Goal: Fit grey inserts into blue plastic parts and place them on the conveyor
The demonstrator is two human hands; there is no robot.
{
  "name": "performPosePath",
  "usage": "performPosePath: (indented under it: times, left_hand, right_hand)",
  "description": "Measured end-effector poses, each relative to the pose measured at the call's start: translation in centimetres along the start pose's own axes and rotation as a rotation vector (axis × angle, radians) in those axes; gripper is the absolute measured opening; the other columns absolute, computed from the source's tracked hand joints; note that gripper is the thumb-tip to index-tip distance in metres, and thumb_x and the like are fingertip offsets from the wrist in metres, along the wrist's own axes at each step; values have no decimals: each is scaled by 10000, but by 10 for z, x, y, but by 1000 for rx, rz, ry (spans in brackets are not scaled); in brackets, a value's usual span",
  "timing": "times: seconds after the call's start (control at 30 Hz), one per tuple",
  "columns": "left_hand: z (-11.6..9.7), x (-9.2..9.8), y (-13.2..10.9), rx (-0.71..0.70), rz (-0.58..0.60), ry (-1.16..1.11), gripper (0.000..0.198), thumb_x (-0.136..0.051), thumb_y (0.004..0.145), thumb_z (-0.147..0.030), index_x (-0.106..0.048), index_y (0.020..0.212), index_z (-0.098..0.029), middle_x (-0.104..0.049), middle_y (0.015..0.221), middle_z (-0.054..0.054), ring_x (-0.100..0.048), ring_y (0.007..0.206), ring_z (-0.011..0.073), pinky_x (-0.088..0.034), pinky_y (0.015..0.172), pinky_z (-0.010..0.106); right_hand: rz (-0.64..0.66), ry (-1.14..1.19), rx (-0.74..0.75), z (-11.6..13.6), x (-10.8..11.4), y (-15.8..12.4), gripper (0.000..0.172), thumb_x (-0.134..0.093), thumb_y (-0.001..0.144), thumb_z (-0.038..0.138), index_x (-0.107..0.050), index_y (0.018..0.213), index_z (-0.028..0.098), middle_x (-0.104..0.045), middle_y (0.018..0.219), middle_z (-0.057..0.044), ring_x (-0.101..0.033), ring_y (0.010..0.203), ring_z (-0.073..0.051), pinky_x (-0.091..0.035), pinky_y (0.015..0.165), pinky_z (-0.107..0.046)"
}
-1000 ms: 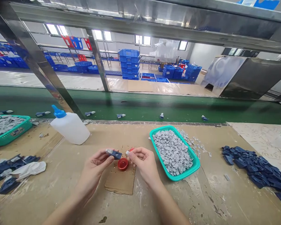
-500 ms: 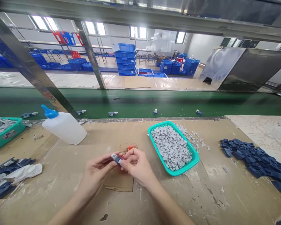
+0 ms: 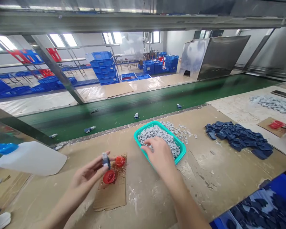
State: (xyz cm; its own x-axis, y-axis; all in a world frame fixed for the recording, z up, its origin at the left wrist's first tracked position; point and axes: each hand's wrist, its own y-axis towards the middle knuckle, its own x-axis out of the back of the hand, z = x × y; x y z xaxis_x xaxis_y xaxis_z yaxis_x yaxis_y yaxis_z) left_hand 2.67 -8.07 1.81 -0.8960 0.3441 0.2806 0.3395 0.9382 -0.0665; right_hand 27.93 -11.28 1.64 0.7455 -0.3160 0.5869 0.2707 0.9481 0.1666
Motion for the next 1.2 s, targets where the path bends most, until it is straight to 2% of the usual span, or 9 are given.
performPosePath:
  times: [0.1, 0.27, 0.43, 0.57, 0.7, 0.87, 0.97, 1.1, 1.2]
  left_hand:
    - [-2, 15, 38, -49, 5, 95, 424, -560, 832, -392, -579, 1222, -226, -570, 1306, 79, -437, 1274, 243, -368, 1032, 336]
    - [12, 31, 139, -162, -55, 651, 440, -398, 911, -364, -466, 1315, -203, -607, 1232, 118, -567, 1091, 253, -461, 887, 363]
    - [15, 32, 232, -168, -115, 911, 326, -516, 883, -294, -551, 1176, -156, -593, 1172, 122, -573, 1044, 240, -457, 889, 437]
    - [11, 22, 267, -137, -211, 1018, 343, -549, 872, -314, -536, 1179, -163, -564, 1186, 93, -581, 1010, 220, -489, 844, 444]
    - [9, -2, 276, -141, -304, 1062, 382, -542, 873, -324, -511, 1221, -169, -528, 1248, 107, -539, 1090, 252, -449, 897, 489]
    - [10, -33, 278, -145, -228, 990, 348, -551, 867, -332, -545, 1168, -157, -559, 1200, 102, -561, 1052, 240, -468, 870, 468]
    - [7, -37, 271, -151, -194, 866, 355, -551, 869, -316, -531, 1187, -160, -550, 1213, 99, -565, 1045, 235, -476, 862, 464]
    - [-3, -26, 233, -171, -140, 620, 400, -577, 849, -301, -535, 1208, -131, -589, 1178, 143, -564, 1080, 266, -451, 915, 466]
    - [-11, -11, 173, -182, -92, 402, 425, -532, 867, -347, -527, 1246, -153, -612, 1201, 135, -584, 1092, 256, -462, 936, 392]
  right_hand:
    - [-40, -341, -56, -28, 11, 9, 144, -676, 747, 314, -727, 841, 217, -673, 856, -96, -556, 933, -305, -412, 742, -380]
    - [-27, -474, -104, -33, -3, 8, 38, -684, 724, 213, -709, 699, 198, -642, 762, -115, -539, 897, -313, -381, 647, -343]
    - [-62, -374, -80, -27, -7, 11, 111, -602, 778, 150, -652, 696, 206, -645, 735, -93, -548, 830, -278, -383, 647, -336]
    - [-64, -65, -43, -19, -6, 11, 155, -594, 766, 97, -658, 826, 225, -667, 759, -41, -577, 797, -231, -409, 661, -305]
    - [73, 179, 44, -5, -8, 4, 367, -642, 743, 100, -684, 1046, 302, -674, 810, -12, -591, 828, -217, -438, 707, -299]
    - [190, 357, 175, 6, -12, -2, 217, -633, 777, 118, -750, 863, 279, -702, 818, -11, -621, 792, -185, -458, 721, -284]
    - [230, 502, 77, 11, -14, -4, 89, -692, 746, 198, -741, 798, 251, -715, 741, 9, -636, 668, -162, -472, 625, -258]
    - [200, 633, 36, 16, -18, -7, 105, -737, 702, 312, -707, 675, 216, -705, 768, -3, -644, 704, -160, -484, 622, -248]
    - [162, 619, 77, 20, -21, -10, 145, -770, 667, 328, -692, 644, 207, -684, 770, -4, -620, 718, -150, -470, 614, -237]
